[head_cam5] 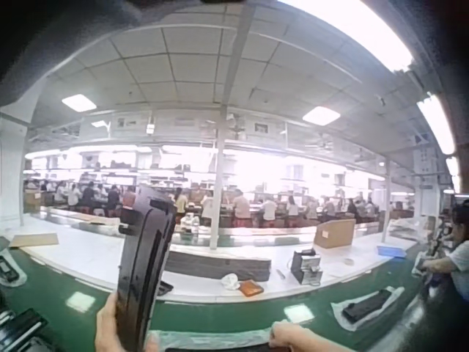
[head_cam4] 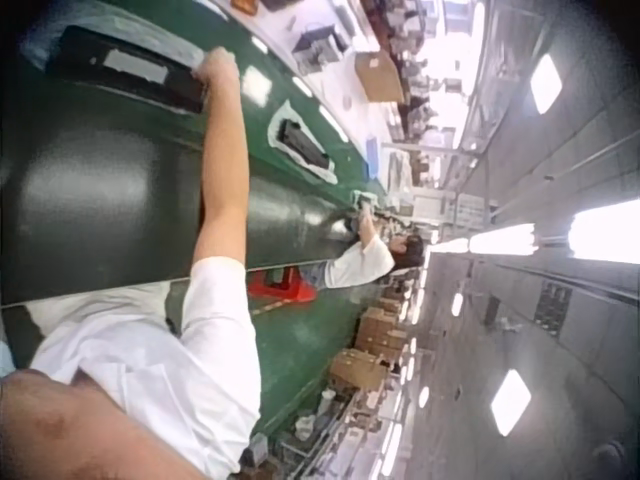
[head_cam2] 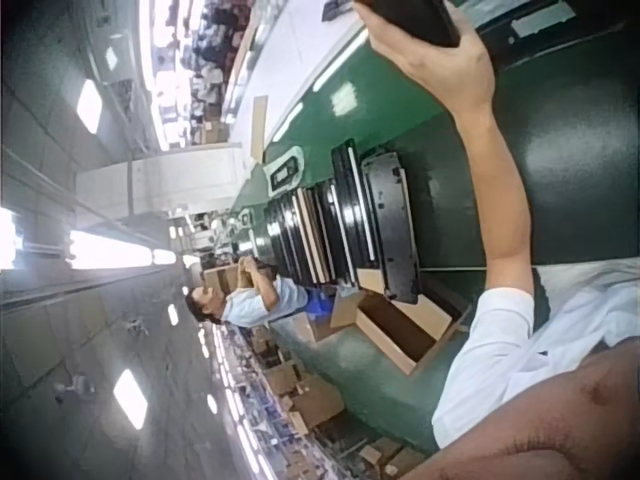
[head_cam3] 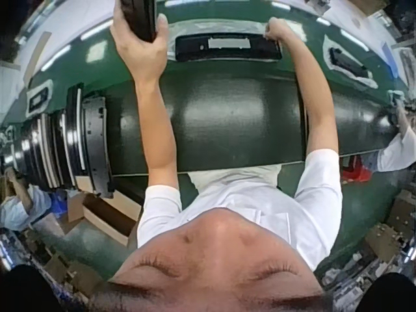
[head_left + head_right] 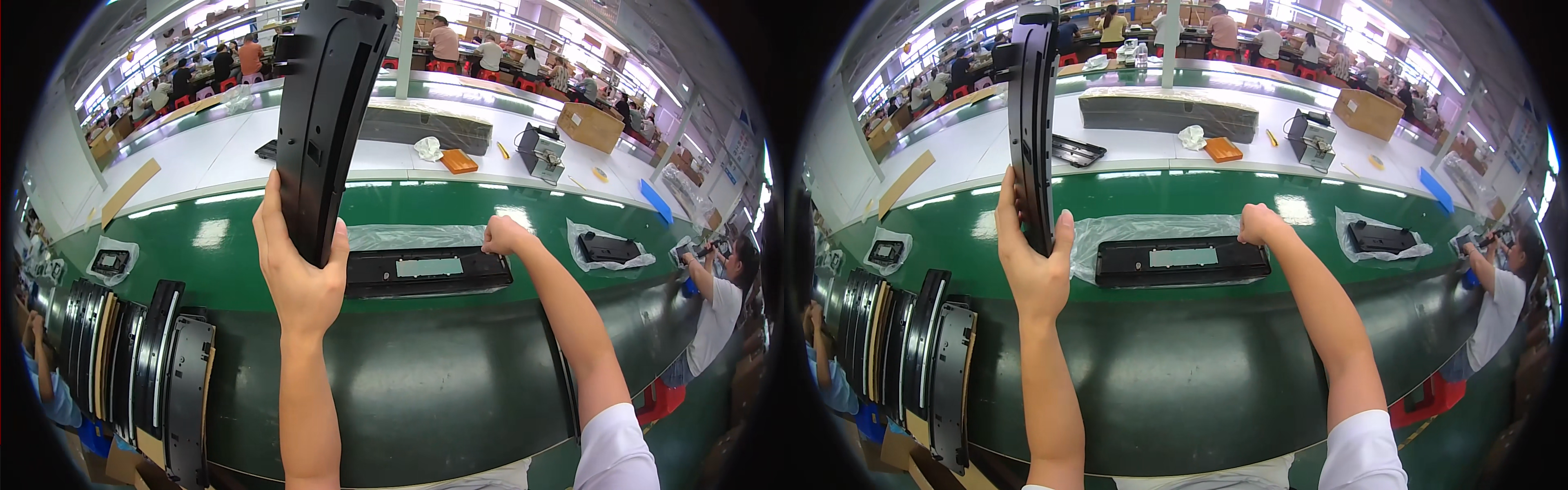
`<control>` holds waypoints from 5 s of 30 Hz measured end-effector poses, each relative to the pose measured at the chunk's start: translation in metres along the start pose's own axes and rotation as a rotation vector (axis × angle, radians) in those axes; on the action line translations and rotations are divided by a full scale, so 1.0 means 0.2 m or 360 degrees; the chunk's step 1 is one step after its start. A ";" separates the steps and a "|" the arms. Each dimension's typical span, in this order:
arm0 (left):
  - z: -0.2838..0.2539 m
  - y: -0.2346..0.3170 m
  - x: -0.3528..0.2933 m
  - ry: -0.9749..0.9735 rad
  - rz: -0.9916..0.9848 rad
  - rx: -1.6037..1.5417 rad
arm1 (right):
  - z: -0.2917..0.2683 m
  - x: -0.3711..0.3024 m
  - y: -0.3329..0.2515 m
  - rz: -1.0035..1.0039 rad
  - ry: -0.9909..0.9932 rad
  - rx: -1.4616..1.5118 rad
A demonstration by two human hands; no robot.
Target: The person assembles plastic enclosure parts on a green conveyor belt, placing a top cover onto a base and fitting them together by hand.
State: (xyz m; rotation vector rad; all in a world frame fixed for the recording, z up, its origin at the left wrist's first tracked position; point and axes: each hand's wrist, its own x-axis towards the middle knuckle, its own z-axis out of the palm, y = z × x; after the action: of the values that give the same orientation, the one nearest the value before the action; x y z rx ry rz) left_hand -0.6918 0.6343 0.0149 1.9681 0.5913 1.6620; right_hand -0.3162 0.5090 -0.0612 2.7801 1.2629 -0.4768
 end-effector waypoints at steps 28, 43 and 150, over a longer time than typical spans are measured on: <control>0.15 -0.04 -0.09 -0.0196 0.0003 0.0172 | 0.02 -0.28 0.42 -0.0315 -0.0148 0.2625; 0.43 -0.07 -0.21 -0.0532 0.0068 0.0404 | 0.25 0.04 0.46 -0.0733 0.1221 0.1097; 0.90 -0.46 -0.21 -0.1768 -0.0085 0.0382 | 0.22 0.14 1.05 0.0241 -0.0062 0.0486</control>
State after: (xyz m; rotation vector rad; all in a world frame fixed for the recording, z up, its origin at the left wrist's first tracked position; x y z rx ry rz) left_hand -0.5230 0.6634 -0.0990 2.5823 0.3812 0.2796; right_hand -0.1541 0.3824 -0.1274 3.0650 1.0376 -0.7668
